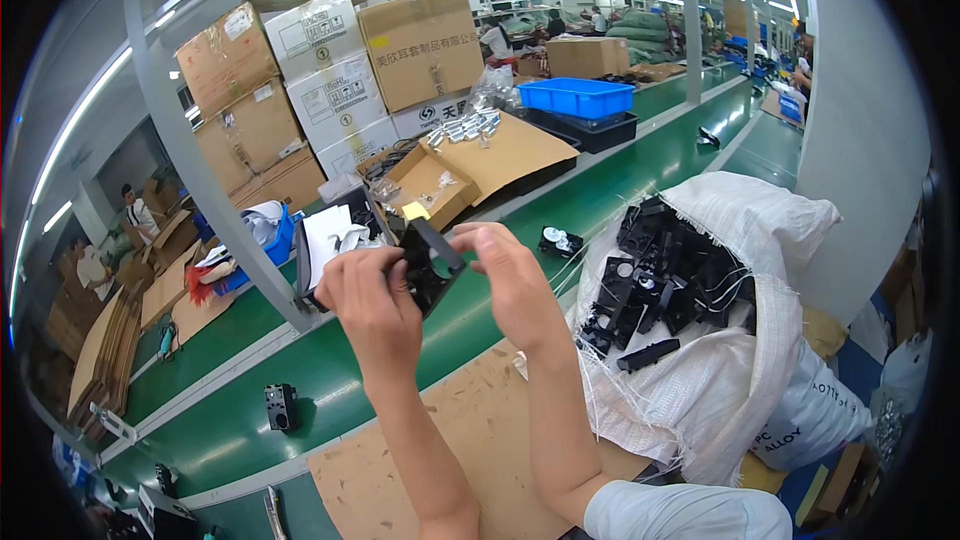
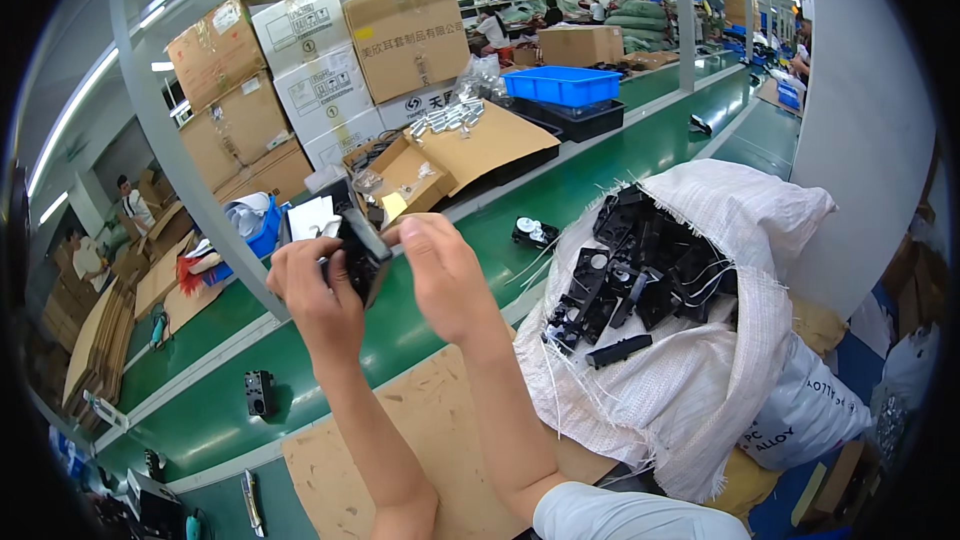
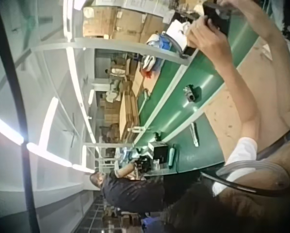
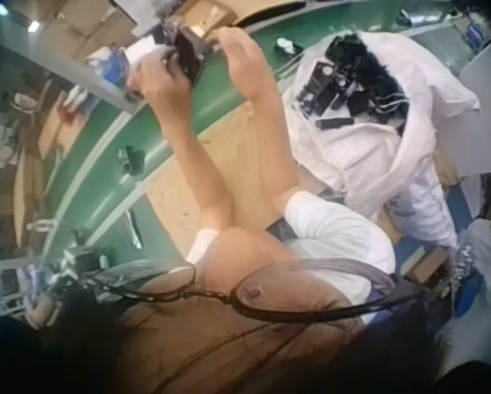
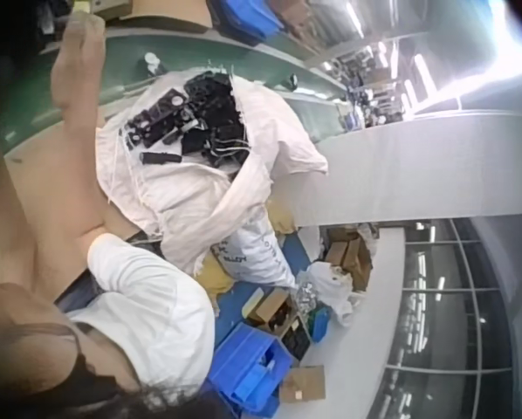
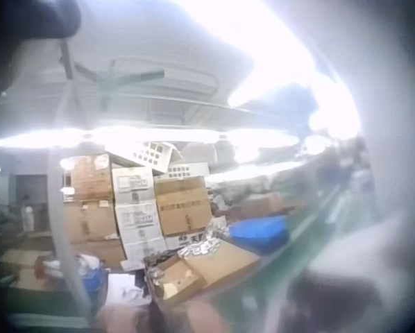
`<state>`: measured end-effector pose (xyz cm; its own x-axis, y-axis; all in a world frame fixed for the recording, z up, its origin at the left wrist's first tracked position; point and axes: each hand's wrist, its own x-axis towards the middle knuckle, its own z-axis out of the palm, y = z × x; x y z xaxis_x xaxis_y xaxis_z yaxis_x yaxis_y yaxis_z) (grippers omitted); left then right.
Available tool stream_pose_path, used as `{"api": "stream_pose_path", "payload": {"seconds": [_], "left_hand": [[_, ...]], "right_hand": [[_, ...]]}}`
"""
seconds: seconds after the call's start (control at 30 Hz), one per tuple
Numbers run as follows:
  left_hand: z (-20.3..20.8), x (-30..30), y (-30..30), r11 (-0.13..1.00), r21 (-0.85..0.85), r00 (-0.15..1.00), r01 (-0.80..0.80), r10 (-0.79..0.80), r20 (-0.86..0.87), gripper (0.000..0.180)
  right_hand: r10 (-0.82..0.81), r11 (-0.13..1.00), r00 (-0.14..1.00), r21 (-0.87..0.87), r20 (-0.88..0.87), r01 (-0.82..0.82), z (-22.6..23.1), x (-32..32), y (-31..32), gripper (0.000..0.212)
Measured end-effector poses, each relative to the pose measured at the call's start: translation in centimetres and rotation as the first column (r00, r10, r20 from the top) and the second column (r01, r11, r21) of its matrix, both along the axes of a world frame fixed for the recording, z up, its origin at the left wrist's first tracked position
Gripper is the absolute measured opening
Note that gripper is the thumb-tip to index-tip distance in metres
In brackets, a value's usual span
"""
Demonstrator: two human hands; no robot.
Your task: Assembling plastic and electronic components at an industrial workstation.
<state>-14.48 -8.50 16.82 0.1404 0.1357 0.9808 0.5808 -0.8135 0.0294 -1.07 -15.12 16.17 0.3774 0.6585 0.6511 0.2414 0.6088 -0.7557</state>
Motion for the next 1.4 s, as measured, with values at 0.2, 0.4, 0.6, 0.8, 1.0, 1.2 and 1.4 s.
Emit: {"api": "stream_pose_path", "payload": {"seconds": [0.2,0.4,0.6,0.8,1.0,1.2,1.4], "left_hand": [[-0.2,0.4,0.0,0.996,-0.046,0.995,0.078,-0.08,-0.057,0.016],[-0.3,0.4,0.0,0.978,-0.182,0.983,0.101,-0.126,-0.134,0.014],[-0.7,0.6,0.2,0.936,-0.29,0.958,0.2,-0.249,-0.144,0.01],[-1.3,0.9,0.3,0.794,-0.474,0.892,0.382,-0.45,-0.034,0.01],[-0.6,1.6,0.2,0.695,-0.562,0.85,0.448,-0.527,0.027,0.018],[-5.0,4.5,4.9,0.609,-0.739,0.92,0.288,-0.39,0.037,0.016],[-14.7,6.5,11.0,0.478,-0.866,0.938,0.145,-0.344,-0.033,0.047]], "right_hand": [[0.277,0.96,0.943,0.0,-0.184,-0.281,-1.5,1.4,1.9,0.049],[0.312,0.944,0.948,0.131,-0.066,-0.302,-0.7,1.5,0.9,0.049],[0.312,0.938,0.946,0.128,0.086,-0.321,-0.7,1.6,0.5,0.036],[0.352,0.923,0.935,0.184,-0.049,-0.338,-1.4,1.3,1.2,0.041],[0.408,0.911,0.865,0.201,-0.292,-0.361,-2.3,2.6,1.5,0.069],[0.35,0.934,0.833,0.221,-0.428,-0.279,-2.4,4.3,1.4,0.075],[0.389,0.919,0.757,0.273,-0.525,-0.283,-2.6,4.2,2.1,0.07]]}}
